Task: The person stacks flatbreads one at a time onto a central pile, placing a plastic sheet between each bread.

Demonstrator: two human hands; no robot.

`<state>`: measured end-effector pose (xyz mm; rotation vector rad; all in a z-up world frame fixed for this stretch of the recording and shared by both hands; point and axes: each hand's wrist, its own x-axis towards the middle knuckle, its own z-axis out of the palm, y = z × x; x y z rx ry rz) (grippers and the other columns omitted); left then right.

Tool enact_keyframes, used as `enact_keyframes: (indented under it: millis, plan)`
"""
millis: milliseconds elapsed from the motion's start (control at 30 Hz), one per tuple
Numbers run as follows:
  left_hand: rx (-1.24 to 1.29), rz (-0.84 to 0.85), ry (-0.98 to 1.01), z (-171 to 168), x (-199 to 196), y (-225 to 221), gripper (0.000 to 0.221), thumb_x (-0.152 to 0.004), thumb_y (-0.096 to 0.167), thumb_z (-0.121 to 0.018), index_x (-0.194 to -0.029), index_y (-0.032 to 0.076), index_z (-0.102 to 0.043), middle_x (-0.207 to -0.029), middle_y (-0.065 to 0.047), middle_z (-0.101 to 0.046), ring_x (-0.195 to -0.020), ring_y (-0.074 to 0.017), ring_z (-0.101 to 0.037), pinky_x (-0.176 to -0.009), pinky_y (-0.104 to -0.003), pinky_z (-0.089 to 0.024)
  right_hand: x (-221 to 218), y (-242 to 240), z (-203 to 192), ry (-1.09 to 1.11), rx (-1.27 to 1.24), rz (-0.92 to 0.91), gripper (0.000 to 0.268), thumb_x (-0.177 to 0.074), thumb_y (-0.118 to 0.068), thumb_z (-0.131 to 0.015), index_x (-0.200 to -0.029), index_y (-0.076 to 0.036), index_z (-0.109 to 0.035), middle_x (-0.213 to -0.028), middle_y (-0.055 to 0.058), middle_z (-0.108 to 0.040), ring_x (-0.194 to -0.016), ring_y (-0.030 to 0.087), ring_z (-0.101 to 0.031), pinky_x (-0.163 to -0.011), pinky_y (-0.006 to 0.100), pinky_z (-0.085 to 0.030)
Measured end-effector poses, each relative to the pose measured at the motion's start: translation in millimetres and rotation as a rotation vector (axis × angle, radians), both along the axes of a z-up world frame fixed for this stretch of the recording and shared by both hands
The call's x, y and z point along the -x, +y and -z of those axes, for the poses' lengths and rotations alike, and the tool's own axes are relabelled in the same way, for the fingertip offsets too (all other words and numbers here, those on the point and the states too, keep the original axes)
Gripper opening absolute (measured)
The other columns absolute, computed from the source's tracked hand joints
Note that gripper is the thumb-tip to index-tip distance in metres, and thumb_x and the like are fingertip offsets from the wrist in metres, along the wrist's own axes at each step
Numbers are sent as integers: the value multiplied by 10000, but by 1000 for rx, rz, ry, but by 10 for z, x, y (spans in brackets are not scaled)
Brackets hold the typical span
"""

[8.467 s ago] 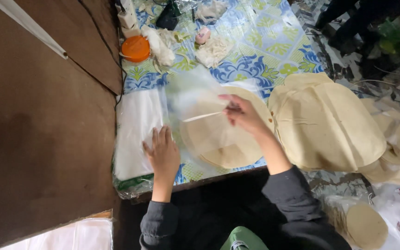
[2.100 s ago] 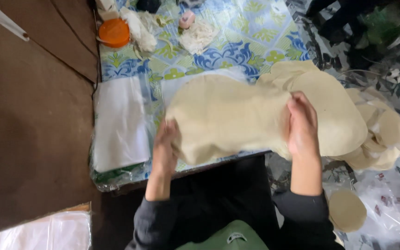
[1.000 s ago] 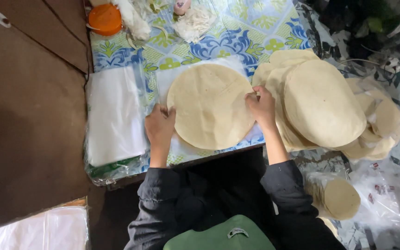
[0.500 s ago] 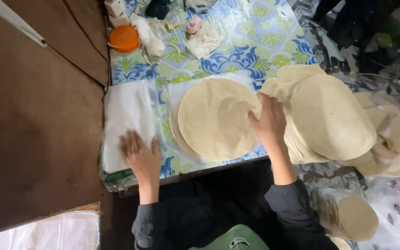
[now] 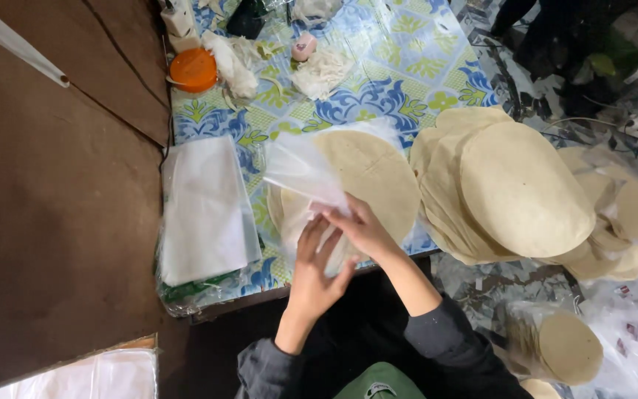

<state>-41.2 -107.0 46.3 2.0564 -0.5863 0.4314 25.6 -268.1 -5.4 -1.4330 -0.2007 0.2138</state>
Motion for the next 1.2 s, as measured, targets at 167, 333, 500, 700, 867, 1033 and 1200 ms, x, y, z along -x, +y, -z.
enact_keyframes:
  millis: [167,333,500,700,867,1033,1200]
  plan:
    - [283,-188,197,185,-141,214,492,-946,137,-689,-1402,7,-558,-1476,-193,-537,-1398,-316,-490,-1175,-414,-379,80,-209,-294,198,-203,-11,501,-1008,-305,-630,-1383,27,-601,-1209,80,-728,-1075,153,-689,-944,323,-556]
    - [708,-71,557,405,-280,333,421,-971,159,-683,-1350,11,-577,-1281,-107,-620,-1164,-163,-564,-1001,-304,-432,150,-200,-548,272,-202,-133,522,-1000,-301,-640,-1421,0,-574,-1177,95,-716,-1020,173,-689,-886,337,-569]
    - [720,-42,607,454,-318,245,167,-929,63,-777,-1051,-14,-693,-973,-18,-697,-912,-69,-639,-860,-225,-509,121,-35,-543,-59,476,439,518,-905,-292,-711,-1333,-49,-551,-1052,72,-655,-925,132,-639,-774,307,-539]
    - [526,-20,451,326,-320,-24,296,-796,44,-833,-1043,15,-672,-935,-28,-712,-877,-80,-665,-834,-250,-547,262,-23,-399,28,99,1,352,-972,-234,-685,-1263,-55,-600,-1109,10,-688,-1007,97,-668,-845,261,-558]
    - [339,-46,408,86,-390,-45,337,-761,55,-854,-1055,36,-691,-888,-32,-730,-786,-102,-653,-739,-266,-542,182,-199,-271,84,-14,31,249,-942,-129,-730,-1144,3,-667,-1023,43,-728,-949,122,-690,-855,279,-561]
    - [497,-58,536,258,-676,216,225,-833,60,-804,-1027,27,-695,-857,-21,-718,-668,-87,-608,-611,-257,-512,-5,-641,-142,80,-90,182,218,-946,-70,-714,-1135,29,-674,-949,78,-735,-875,173,-737,-790,361,-640]
    - [568,-289,520,159,-1087,397,162,-991,172,-692,-1014,12,-682,-759,-24,-667,-578,-66,-605,-486,-243,-486,-206,-1017,-256,92,-52,371,262,-961,-48,-678,-1218,-3,-656,-926,79,-724,-797,170,-724,-752,345,-633]
